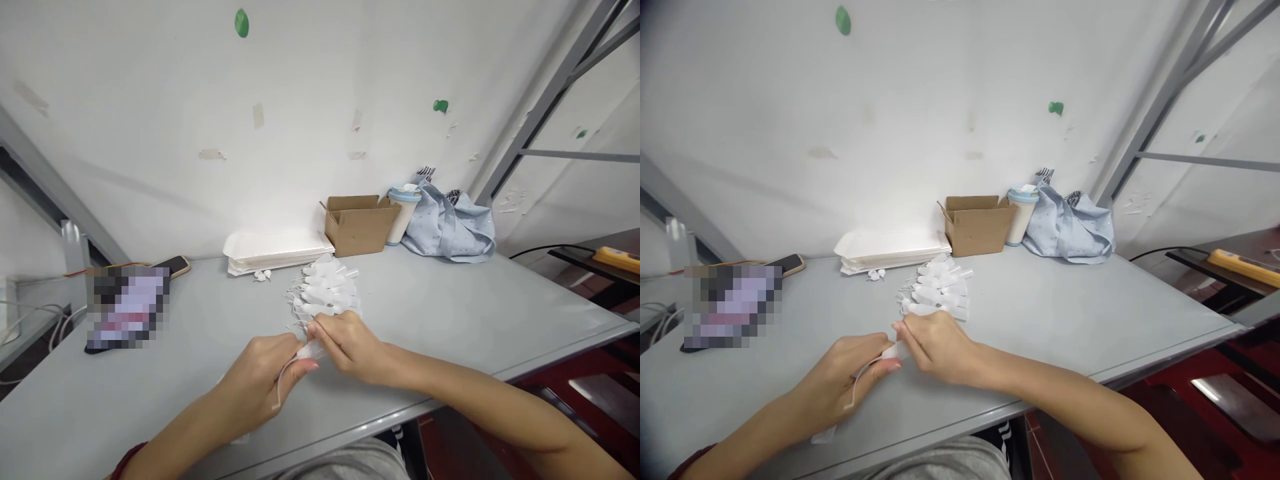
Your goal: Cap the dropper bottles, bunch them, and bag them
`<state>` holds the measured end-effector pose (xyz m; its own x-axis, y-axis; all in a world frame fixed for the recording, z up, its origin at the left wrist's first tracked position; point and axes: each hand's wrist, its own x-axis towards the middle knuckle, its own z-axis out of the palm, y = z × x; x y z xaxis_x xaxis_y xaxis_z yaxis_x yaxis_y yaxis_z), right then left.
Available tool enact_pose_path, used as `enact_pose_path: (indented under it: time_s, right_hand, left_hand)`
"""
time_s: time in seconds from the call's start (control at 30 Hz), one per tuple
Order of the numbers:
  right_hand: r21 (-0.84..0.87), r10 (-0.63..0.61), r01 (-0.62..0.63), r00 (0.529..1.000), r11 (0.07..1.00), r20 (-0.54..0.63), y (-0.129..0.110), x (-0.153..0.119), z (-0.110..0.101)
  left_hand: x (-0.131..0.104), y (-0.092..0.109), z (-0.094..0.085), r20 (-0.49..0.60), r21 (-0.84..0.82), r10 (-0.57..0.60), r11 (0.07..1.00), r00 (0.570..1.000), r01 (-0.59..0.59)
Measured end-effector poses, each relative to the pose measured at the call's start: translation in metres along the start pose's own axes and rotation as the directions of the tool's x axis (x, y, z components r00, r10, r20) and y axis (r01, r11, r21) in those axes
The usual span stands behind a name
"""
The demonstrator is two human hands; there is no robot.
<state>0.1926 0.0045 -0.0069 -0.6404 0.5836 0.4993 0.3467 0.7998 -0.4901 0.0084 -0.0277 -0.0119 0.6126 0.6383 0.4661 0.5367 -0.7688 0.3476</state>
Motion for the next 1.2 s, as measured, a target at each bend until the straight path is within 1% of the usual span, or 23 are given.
enact_pose_path:
  time_s: [0.03,0.1,0.2,0.27,0.3,0.37,0.4,0.47,0.53,0.6,0.67,0.7,0.77,0.83,0.9,1.0,1.07,1.13,1.2]
  right_hand:
    - [0.043,0.027,-0.028,0.999,0.999,0.028,-0.001,0.002,-0.002]
    - [0.155,0.108,-0.125,0.988,0.98,0.114,-0.001,0.006,-0.005]
    - [0.278,0.221,-0.288,0.943,0.916,0.248,-0.002,0.011,-0.009]
    - [0.321,0.258,-0.346,0.923,0.881,0.285,-0.001,0.012,-0.01]
    - [0.338,0.271,-0.361,0.919,0.869,0.287,-0.001,0.012,-0.009]
    - [0.362,0.295,-0.38,0.917,0.852,0.267,0.001,0.012,-0.008]
    - [0.367,0.311,-0.386,0.918,0.846,0.247,0.002,0.012,-0.007]
    - [0.358,0.342,-0.384,0.923,0.851,0.178,0.007,0.013,-0.007]
    - [0.314,0.35,-0.356,0.934,0.88,0.076,0.013,0.015,-0.007]
    - [0.228,0.327,-0.31,0.944,0.923,-0.038,0.021,0.016,-0.008]
    - [0.113,0.276,-0.262,0.951,0.959,-0.14,0.029,0.017,-0.008]
    - [0.048,0.24,-0.235,0.954,0.971,-0.179,0.033,0.018,-0.009]
    - [-0.081,0.155,-0.177,0.961,0.981,-0.23,0.04,0.017,-0.008]
    - [-0.187,0.084,-0.132,0.966,0.973,-0.246,0.045,0.016,-0.007]
    - [-0.281,0.041,-0.111,0.969,0.953,-0.244,0.048,0.015,-0.005]
    - [-0.464,-0.061,-0.068,0.965,0.883,-0.256,0.049,0.015,-0.003]
    - [-0.55,-0.147,-0.029,0.95,0.834,-0.274,0.048,0.015,-0.002]
    - [-0.557,-0.207,0.021,0.94,0.831,-0.273,0.044,0.015,-0.002]
    - [-0.498,-0.241,0.099,0.943,0.862,-0.23,0.037,0.013,0.0]
  left_hand:
    - [-0.002,0.0,0.002,-0.011,0.039,0.032,0.999,0.999,-0.032]
    - [-0.004,0.0,0.004,-0.037,0.131,0.095,0.987,0.995,-0.089]
    - [-0.005,0.0,0.007,-0.065,0.266,0.16,0.954,0.985,-0.138]
    - [-0.004,-0.001,0.007,-0.07,0.307,0.175,0.941,0.982,-0.145]
    - [-0.003,-0.002,0.005,-0.063,0.301,0.173,0.942,0.983,-0.146]
    - [-0.001,-0.005,0.0,-0.037,0.247,0.142,0.96,0.989,-0.128]
    - [0.001,-0.008,-0.003,-0.017,0.206,0.108,0.973,0.994,-0.102]
    - [0.003,-0.016,-0.01,0.015,0.14,-0.005,0.99,1.0,0.003]
    - [0.004,-0.027,-0.015,0.039,0.117,-0.157,0.982,0.987,0.151]
    - [0.004,-0.039,-0.018,0.045,0.129,-0.284,0.952,0.958,0.276]
    - [0.003,-0.054,-0.018,0.027,0.163,-0.355,0.924,0.934,0.346]
    - [0.003,-0.062,-0.018,0.009,0.188,-0.364,0.916,0.931,0.356]
    - [0.001,-0.078,-0.017,-0.028,0.24,-0.338,0.911,0.941,0.334]
    - [-0.001,-0.096,-0.015,-0.062,0.267,-0.306,0.912,0.95,0.312]
    - [-0.002,-0.114,-0.013,-0.075,0.281,-0.29,0.912,0.954,0.3]
    - [-0.003,-0.135,-0.008,-0.047,0.289,-0.298,0.909,0.953,0.299]
    - [-0.004,-0.144,-0.005,-0.024,0.299,-0.304,0.907,0.952,0.297]
    - [-0.004,-0.148,-0.003,-0.013,0.31,-0.312,0.902,0.95,0.3]
    - [-0.005,-0.15,-0.002,-0.012,0.322,-0.317,0.897,0.948,0.304]
